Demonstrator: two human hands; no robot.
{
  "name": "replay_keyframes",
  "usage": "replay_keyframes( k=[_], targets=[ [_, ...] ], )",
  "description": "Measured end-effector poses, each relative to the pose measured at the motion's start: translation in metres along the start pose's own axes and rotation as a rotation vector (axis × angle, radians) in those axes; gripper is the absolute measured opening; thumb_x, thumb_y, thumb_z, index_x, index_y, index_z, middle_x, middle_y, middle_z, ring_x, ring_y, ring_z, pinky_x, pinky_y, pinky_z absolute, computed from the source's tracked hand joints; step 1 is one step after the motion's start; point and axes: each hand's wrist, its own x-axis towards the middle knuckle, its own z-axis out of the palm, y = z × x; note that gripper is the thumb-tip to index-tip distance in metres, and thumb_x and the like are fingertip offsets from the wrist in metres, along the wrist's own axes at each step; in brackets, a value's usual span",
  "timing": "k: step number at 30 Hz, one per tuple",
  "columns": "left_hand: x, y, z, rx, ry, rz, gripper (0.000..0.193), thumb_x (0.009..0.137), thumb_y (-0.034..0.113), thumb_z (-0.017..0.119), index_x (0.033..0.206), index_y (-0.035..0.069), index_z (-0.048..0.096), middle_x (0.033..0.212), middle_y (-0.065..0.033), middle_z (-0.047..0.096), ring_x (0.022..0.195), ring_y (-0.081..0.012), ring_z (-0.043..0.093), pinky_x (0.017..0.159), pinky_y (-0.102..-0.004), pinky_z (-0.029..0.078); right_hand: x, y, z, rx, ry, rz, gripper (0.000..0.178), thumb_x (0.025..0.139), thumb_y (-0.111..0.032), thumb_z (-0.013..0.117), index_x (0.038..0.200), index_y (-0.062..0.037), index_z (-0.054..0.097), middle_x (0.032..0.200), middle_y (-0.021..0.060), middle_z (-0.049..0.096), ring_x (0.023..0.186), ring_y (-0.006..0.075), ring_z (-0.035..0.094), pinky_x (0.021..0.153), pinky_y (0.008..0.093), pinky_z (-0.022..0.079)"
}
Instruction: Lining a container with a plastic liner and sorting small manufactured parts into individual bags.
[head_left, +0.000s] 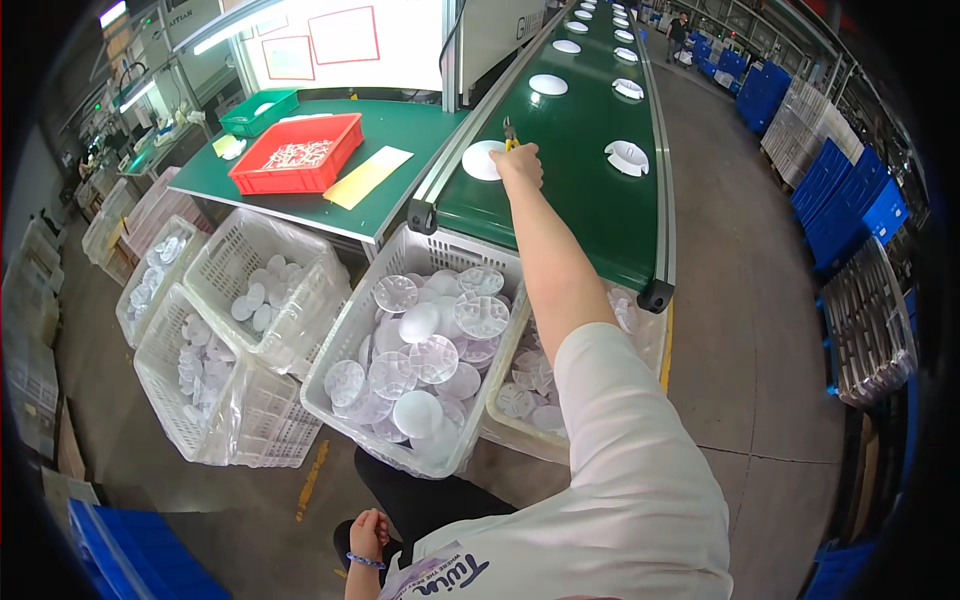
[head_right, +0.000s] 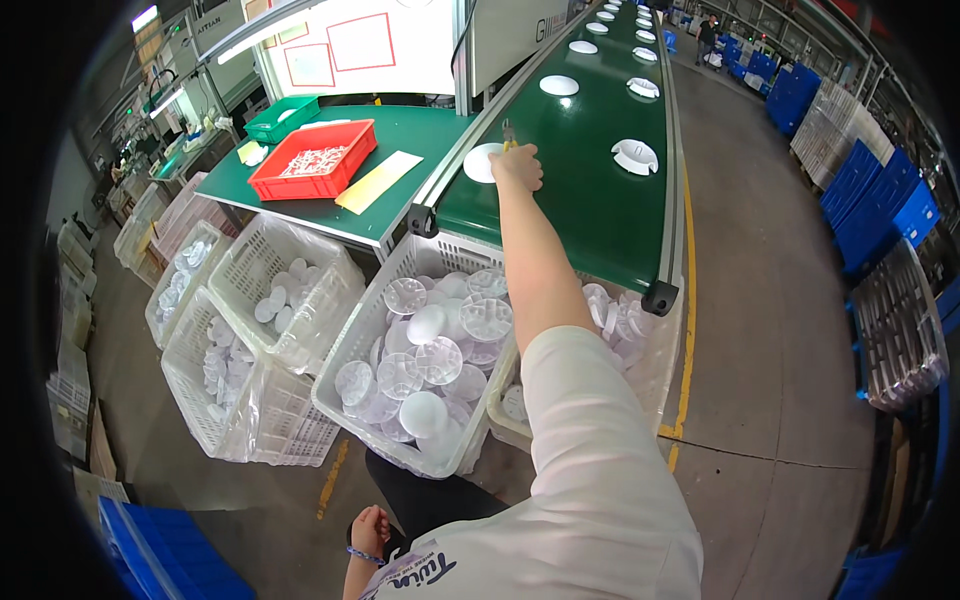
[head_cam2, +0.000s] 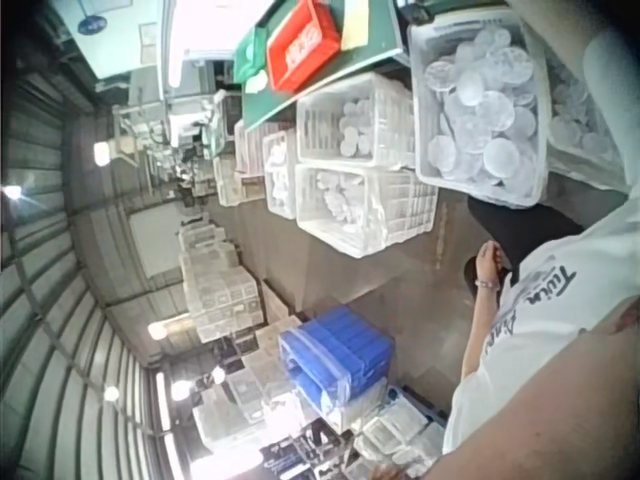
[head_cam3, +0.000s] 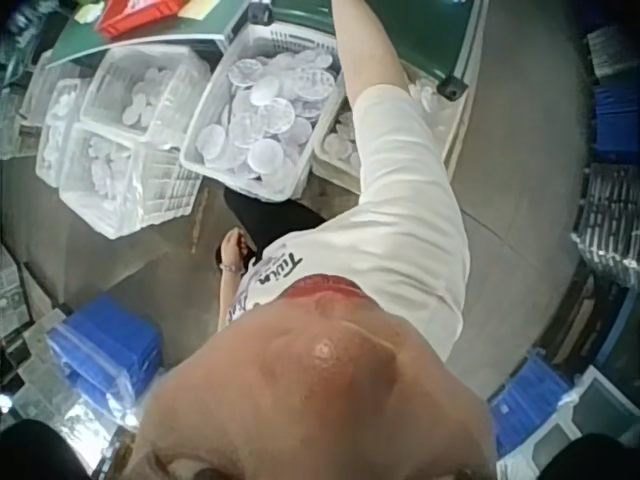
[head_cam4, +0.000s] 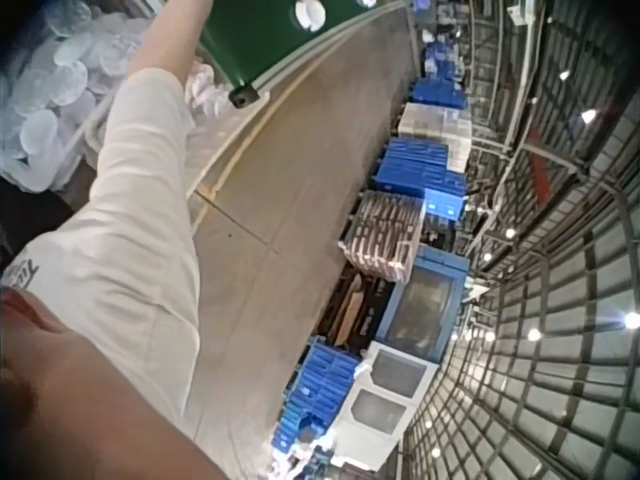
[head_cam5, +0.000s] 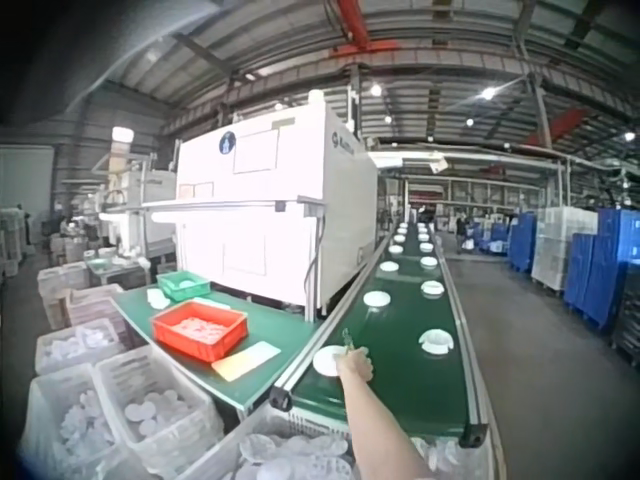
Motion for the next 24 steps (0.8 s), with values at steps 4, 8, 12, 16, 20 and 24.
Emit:
replay_keyframes(
  k=[4, 8, 12, 16, 20, 24],
  targets=[
    [-0.007, -0.007, -0.001, -0.013, 0.019, 0.005, 0.024, 0.092, 0.024, 0.050, 0.075, 0.008, 0.055, 0.057, 0.0014, 0.048, 0.046, -0.0076, 0.042, 0.041, -0.0203, 0.033, -0.004, -0.006, 0.004, 0.064, 0.063, 0.029, 0.073, 0.063, -0.031, 0.080, 0.118, -0.0020, 0.042, 0.117, 0.0168, 0.056, 0.105, 0.0312, 0.057, 0.087, 0.0402, 0.047],
    [-0.010, -0.010, 0.002, -0.020, 0.005, -0.026, 0.022, 0.091, 0.023, 0.051, 0.077, 0.008, 0.056, 0.059, 0.0022, 0.049, 0.047, -0.0069, 0.042, 0.042, -0.0197, 0.033, 0.026, 0.017, 0.030, 0.751, 0.098, -0.324, 0.052, 0.061, -0.010, 0.079, 0.099, 0.0022, 0.046, 0.085, 0.0110, 0.057, 0.076, 0.0222, 0.058, 0.070, 0.0340, 0.047],
    [-0.036, 0.013, 0.025, -0.090, -0.027, 0.099, 0.019, 0.090, 0.022, 0.053, 0.086, 0.006, 0.061, 0.062, 0.0026, 0.051, 0.047, -0.0052, 0.043, 0.042, -0.0190, 0.032, -0.127, 0.020, 0.012, 0.419, -0.175, -1.045, 0.043, 0.070, -0.016, 0.075, 0.097, -0.0026, 0.045, 0.080, 0.0087, 0.053, 0.068, 0.0194, 0.050, 0.064, 0.0321, 0.045],
    [-0.030, 0.070, 0.054, -0.176, -0.307, 0.259, 0.063, 0.093, 0.056, 0.028, 0.110, 0.003, 0.059, 0.058, 0.0009, 0.043, 0.046, -0.0087, 0.035, 0.043, -0.0229, 0.028, -0.270, 0.109, -0.019, 0.309, -0.635, -1.739, 0.030, 0.068, -0.003, 0.070, 0.086, -0.0098, 0.047, 0.092, 0.0105, 0.057, 0.074, 0.0283, 0.054, 0.068, 0.0352, 0.042],
    [-0.015, 0.092, 0.064, -0.098, -0.392, 0.058, 0.065, 0.089, 0.066, 0.024, 0.097, 0.011, 0.058, 0.064, 0.0008, 0.050, 0.051, -0.0091, 0.044, 0.046, -0.0219, 0.033, -0.348, 0.196, -0.012, 0.348, -0.905, -2.058, 0.024, 0.068, -0.010, 0.065, 0.086, -0.0107, 0.048, 0.096, 0.0062, 0.058, 0.076, 0.0227, 0.056, 0.068, 0.0342, 0.042],
    [-0.024, 0.066, 0.044, 0.136, -0.303, 0.213, 0.026, 0.091, 0.028, 0.051, 0.106, 0.007, 0.054, 0.071, 0.0016, 0.053, 0.056, -0.0053, 0.047, 0.048, -0.0195, 0.037, -0.374, 0.210, -0.021, 0.390, -1.045, -1.900, 0.028, 0.066, -0.007, 0.066, 0.090, -0.0097, 0.051, 0.098, 0.0046, 0.055, 0.082, 0.0213, 0.056, 0.069, 0.0305, 0.043]
  ],
)
